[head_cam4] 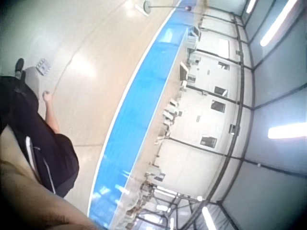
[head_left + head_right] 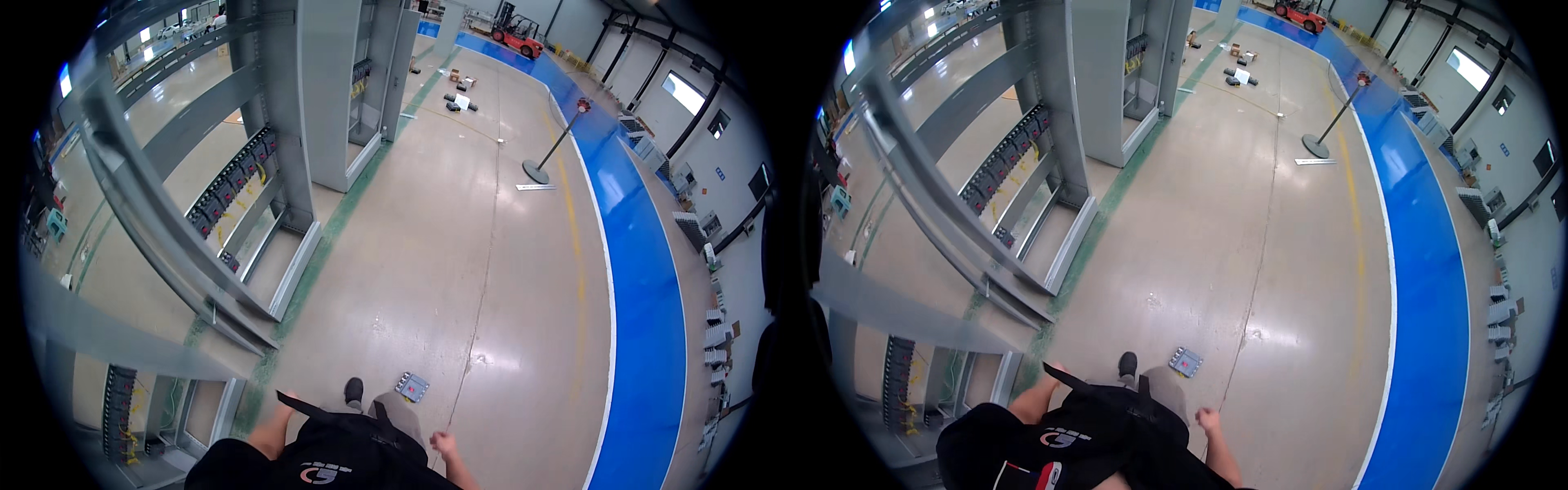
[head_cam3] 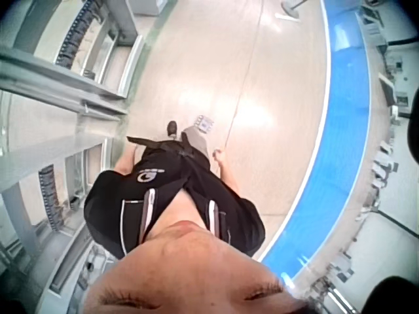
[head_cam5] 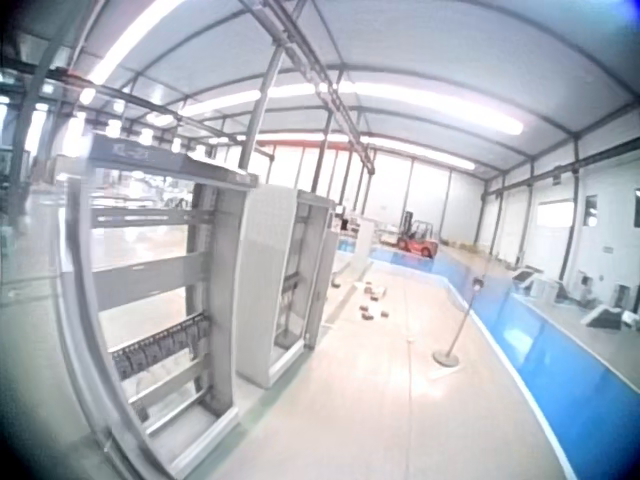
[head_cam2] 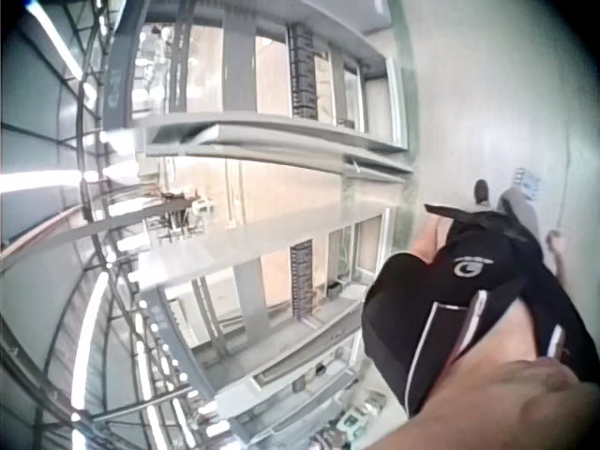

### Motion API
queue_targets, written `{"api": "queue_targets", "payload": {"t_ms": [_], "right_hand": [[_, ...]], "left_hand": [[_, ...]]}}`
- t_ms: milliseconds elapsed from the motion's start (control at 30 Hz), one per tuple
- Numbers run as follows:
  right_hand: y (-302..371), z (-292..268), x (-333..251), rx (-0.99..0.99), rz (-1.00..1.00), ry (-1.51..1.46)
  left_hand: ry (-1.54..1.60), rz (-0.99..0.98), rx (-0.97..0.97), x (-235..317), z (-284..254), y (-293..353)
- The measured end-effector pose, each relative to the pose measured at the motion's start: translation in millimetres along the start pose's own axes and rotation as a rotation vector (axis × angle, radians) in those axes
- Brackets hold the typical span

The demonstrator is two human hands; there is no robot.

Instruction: The person uses a power drill to install electrical components into a metal cabinet. They then walk to the floor, pick up a document, and compare it with several electrical components laid out on the ground.

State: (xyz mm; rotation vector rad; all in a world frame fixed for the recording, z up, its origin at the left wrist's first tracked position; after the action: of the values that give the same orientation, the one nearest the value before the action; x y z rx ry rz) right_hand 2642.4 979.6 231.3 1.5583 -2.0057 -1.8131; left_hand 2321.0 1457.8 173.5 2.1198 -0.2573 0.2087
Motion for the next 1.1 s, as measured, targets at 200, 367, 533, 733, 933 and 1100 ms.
{"api": "queue_targets", "payload": {"t_ms": [200, 367, 533, 733, 933, 1100], "right_hand": [[9.9, -8.7, -19.5, 0.079, 0.34, 0.02], [-77.5, -7.4, -160.2, 0.053, 0.342, -0.032], [-291.0, -15.0, -298.5, 0.113, 0.146, -0.236], [-490.2, -29.9, -639.4, 0.154, -0.306, 0.337], [-578.8, -32.8, -894.1, 0.033, -0.469, -0.138], [-653.7, -65.8, -934.8, 0.091, -0.3, -0.035]], "left_hand": [[0.019, 0.429, 0.418, 312.7, -205.7, -64.1], [0.059, 0.505, 0.297, 460.1, -252.8, -127.7], [-0.091, 0.519, 0.131, 498.0, -246.8, -201.4], [0.075, 0.334, 0.076, 509.5, -273.7, -268.6], [-0.066, 0.581, 0.489, 585.6, -333.1, -339.6], [0.015, 0.002, 0.058, 734.7, -448.6, -423.5]]}}
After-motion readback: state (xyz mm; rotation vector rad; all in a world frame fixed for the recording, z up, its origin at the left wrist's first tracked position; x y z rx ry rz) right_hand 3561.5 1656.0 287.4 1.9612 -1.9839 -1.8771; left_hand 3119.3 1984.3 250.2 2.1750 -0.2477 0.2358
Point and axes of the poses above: each hand's wrist, its own y-axis away from the middle knuckle, its own z-axis out of the palm, x = y × z, the point moved 8 cm from there along -y, towards the middle knuckle, and after that the axes turned 3 degrees about -y, right-handed, at the moved point
